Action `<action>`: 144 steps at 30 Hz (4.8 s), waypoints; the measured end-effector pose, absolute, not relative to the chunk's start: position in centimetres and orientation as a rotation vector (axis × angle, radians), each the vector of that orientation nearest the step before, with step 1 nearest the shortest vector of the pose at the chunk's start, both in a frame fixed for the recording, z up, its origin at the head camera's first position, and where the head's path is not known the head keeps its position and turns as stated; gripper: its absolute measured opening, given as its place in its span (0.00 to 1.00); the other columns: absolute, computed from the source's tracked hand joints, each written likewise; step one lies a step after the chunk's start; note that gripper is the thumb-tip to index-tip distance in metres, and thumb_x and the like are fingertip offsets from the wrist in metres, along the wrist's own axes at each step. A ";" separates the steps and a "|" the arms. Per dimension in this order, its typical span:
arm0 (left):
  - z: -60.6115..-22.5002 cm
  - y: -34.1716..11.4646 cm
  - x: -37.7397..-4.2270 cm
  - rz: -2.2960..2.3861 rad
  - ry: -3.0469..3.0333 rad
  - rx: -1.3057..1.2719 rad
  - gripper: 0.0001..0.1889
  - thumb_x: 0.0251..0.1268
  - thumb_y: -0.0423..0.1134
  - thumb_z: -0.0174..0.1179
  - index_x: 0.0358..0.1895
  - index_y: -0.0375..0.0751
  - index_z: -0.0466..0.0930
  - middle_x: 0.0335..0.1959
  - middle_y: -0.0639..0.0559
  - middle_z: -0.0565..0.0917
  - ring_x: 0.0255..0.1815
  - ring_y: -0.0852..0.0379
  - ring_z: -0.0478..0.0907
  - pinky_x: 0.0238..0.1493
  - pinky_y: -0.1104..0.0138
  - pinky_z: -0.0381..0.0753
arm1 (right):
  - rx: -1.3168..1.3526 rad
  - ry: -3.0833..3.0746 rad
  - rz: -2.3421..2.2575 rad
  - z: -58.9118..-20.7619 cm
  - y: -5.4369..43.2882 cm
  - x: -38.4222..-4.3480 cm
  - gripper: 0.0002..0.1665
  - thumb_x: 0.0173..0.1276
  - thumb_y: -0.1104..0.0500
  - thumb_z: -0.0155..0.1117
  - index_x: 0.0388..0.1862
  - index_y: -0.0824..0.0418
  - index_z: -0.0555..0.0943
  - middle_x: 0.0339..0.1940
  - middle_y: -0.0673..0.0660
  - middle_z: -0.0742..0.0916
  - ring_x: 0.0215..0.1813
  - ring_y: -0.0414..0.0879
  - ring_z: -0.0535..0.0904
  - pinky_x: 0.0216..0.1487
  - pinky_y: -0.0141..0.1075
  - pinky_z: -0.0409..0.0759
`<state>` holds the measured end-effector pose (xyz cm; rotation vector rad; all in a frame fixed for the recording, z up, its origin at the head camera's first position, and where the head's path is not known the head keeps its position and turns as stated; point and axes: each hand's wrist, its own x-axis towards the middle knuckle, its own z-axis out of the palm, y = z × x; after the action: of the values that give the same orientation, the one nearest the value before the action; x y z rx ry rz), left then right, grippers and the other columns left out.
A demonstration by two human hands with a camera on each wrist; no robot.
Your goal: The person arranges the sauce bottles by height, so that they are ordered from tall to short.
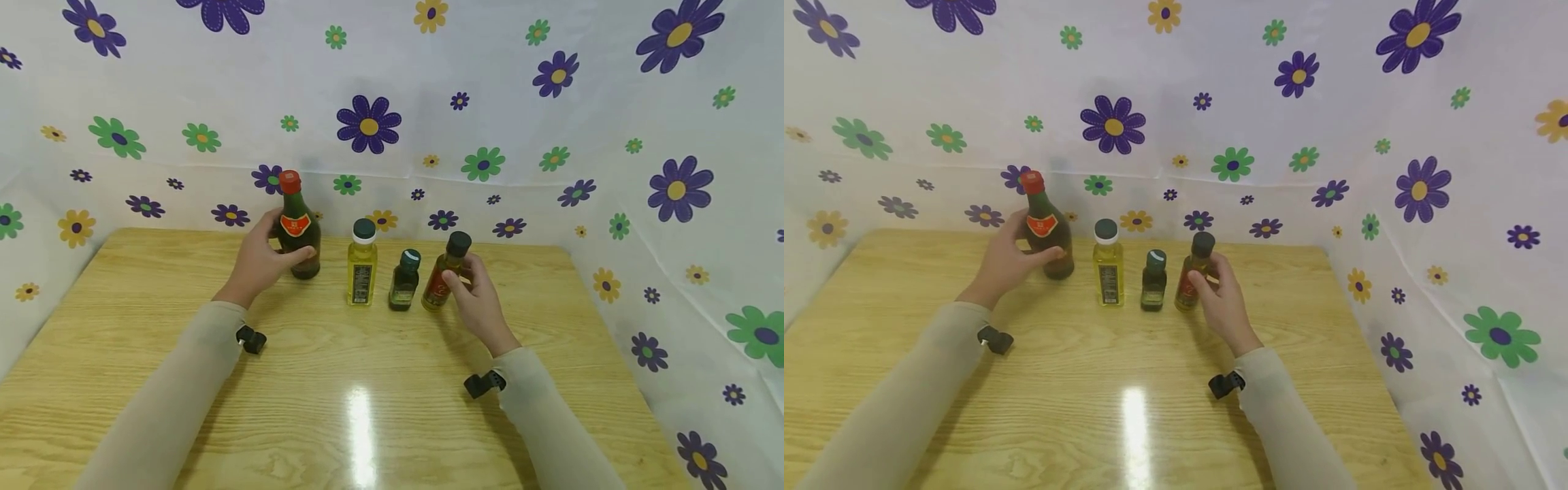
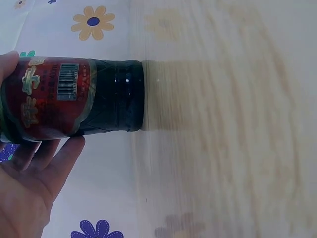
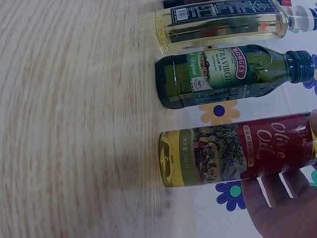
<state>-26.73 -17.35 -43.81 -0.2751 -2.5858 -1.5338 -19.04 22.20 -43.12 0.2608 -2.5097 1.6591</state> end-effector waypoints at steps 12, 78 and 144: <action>-44.0 -17.7 -26.8 -1.600 -2.605 -0.272 0.51 0.57 0.58 0.76 0.81 0.54 0.57 0.71 0.46 0.74 0.66 0.44 0.72 0.66 0.41 0.75 | 0.261 -2.491 1.671 -43.1 22.1 -19.0 0.27 0.82 0.55 0.56 0.73 0.63 0.65 0.69 0.65 0.75 0.73 0.61 0.71 0.71 0.58 0.72; -40.9 -9.2 -18.8 -1.449 -2.554 -0.625 0.36 0.72 0.49 0.66 0.78 0.46 0.63 0.73 0.51 0.71 0.70 0.49 0.71 0.70 0.53 0.75 | 0.295 -2.440 1.717 -43.6 22.2 -19.1 0.25 0.83 0.57 0.54 0.73 0.62 0.66 0.68 0.63 0.76 0.72 0.57 0.71 0.72 0.57 0.71; -42.1 -5.7 -19.8 -1.405 -2.407 -0.394 0.30 0.64 0.41 0.74 0.67 0.40 0.74 0.59 0.47 0.78 0.61 0.48 0.77 0.60 0.52 0.84 | 0.305 -2.353 1.765 -44.3 21.7 -19.2 0.24 0.83 0.57 0.53 0.73 0.61 0.67 0.68 0.61 0.77 0.71 0.52 0.72 0.72 0.51 0.71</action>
<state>-19.77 -5.74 -42.14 -0.3943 -2.4067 -1.4049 -19.17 21.69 -44.34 0.3045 -2.3533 1.7653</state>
